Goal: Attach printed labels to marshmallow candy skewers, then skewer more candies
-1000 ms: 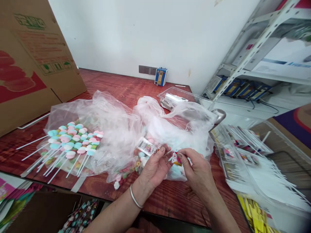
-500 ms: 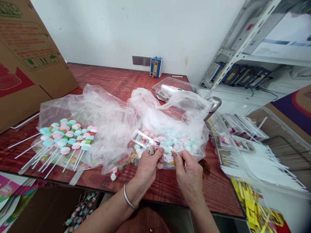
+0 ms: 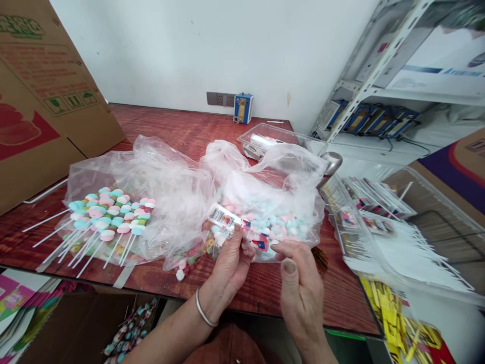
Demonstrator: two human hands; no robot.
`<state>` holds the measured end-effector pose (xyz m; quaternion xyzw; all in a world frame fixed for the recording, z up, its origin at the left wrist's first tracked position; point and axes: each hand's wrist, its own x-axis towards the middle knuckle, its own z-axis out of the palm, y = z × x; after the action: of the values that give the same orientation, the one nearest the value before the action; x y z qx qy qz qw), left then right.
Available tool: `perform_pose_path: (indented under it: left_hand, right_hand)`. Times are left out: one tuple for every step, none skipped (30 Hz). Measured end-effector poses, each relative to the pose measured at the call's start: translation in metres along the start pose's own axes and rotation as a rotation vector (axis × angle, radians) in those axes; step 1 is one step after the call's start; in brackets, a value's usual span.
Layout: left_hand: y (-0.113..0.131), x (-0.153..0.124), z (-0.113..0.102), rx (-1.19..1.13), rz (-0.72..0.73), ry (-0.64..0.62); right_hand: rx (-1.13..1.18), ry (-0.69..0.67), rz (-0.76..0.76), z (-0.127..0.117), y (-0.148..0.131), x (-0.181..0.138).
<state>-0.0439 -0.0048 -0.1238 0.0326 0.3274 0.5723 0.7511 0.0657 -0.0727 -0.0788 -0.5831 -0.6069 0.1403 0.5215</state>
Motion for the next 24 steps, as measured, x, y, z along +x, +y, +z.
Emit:
perform_pose_path:
  left_hand:
    - [0.001,-0.001,0.000,0.008,0.024,-0.013]
    - [0.001,-0.003,0.000,0.020,0.050,-0.032]
    - [0.001,-0.004,0.000,0.033,0.071,-0.054]
    - [0.002,-0.005,0.000,0.046,0.086,-0.076]
    - [0.002,-0.006,0.000,0.055,0.093,-0.098]
    - [0.002,-0.007,0.000,0.060,0.097,-0.117]
    - [0.002,-0.007,0.000,0.061,0.097,-0.131]
    - [0.002,-0.008,0.001,0.064,0.098,-0.139]
    - [0.002,-0.009,0.001,0.069,0.107,-0.140]
    - [0.002,-0.010,0.002,0.077,0.123,-0.136]
    - [0.001,-0.011,0.003,0.084,0.146,-0.127]
    - [0.000,-0.013,0.004,0.091,0.167,-0.120]
    - [0.000,-0.014,0.005,0.101,0.175,-0.124]
    - [-0.001,-0.015,0.005,0.118,0.166,-0.140]
    - [-0.001,-0.017,0.005,0.142,0.148,-0.162]
    - [-0.001,-0.018,0.005,0.176,0.125,-0.183]
    - [-0.002,-0.018,0.004,0.210,0.112,-0.195]
    - [-0.002,-0.018,0.003,0.234,0.115,-0.194]
    - [-0.002,-0.018,0.002,0.239,0.126,-0.180]
    - [-0.002,-0.018,0.001,0.226,0.128,-0.162]
    - [-0.002,-0.018,0.000,0.200,0.104,-0.151]
    - [-0.003,-0.017,-0.001,0.162,0.057,-0.145]
    - [-0.003,-0.017,-0.002,0.115,-0.004,-0.140]
    - [-0.003,-0.016,-0.003,0.067,-0.073,-0.139]
  right_hand:
    - [-0.008,-0.013,-0.017,0.002,-0.001,-0.003]
    - [-0.014,-0.021,-0.017,0.005,-0.002,-0.005]
    - [-0.016,-0.021,-0.004,0.007,-0.002,-0.007]
    - [-0.012,-0.018,0.018,0.008,-0.001,-0.008]
    - [-0.002,-0.011,0.048,0.009,-0.001,-0.009]
    - [0.010,-0.001,0.081,0.010,0.000,-0.009]
    - [0.020,0.008,0.114,0.010,0.000,-0.010]
    - [0.032,0.012,0.142,0.011,0.000,-0.009]
    - [0.046,0.006,0.165,0.012,0.001,-0.009]
    - [0.063,-0.003,0.180,0.013,0.001,-0.009]
    - [0.083,-0.011,0.186,0.015,0.001,-0.009]
    - [0.101,-0.009,0.184,0.017,0.002,-0.009]
    - [0.115,0.002,0.179,0.018,0.003,-0.009]
    - [0.123,0.016,0.177,0.019,0.003,-0.009]
    - [0.126,0.028,0.181,0.020,0.004,-0.009]
    - [0.127,0.036,0.191,0.020,0.004,-0.010]
    - [0.127,0.032,0.204,0.020,0.005,-0.010]
    - [0.125,0.022,0.216,0.019,0.005,-0.011]
    - [0.119,0.014,0.219,0.019,0.004,-0.011]
    - [0.108,0.014,0.206,0.018,0.004,-0.012]
    - [0.086,0.019,0.176,0.018,0.003,-0.012]
    - [0.051,0.024,0.134,0.018,0.003,-0.013]
    - [0.004,0.030,0.083,0.018,0.002,-0.013]
    - [-0.051,0.037,0.028,0.019,0.002,-0.014]
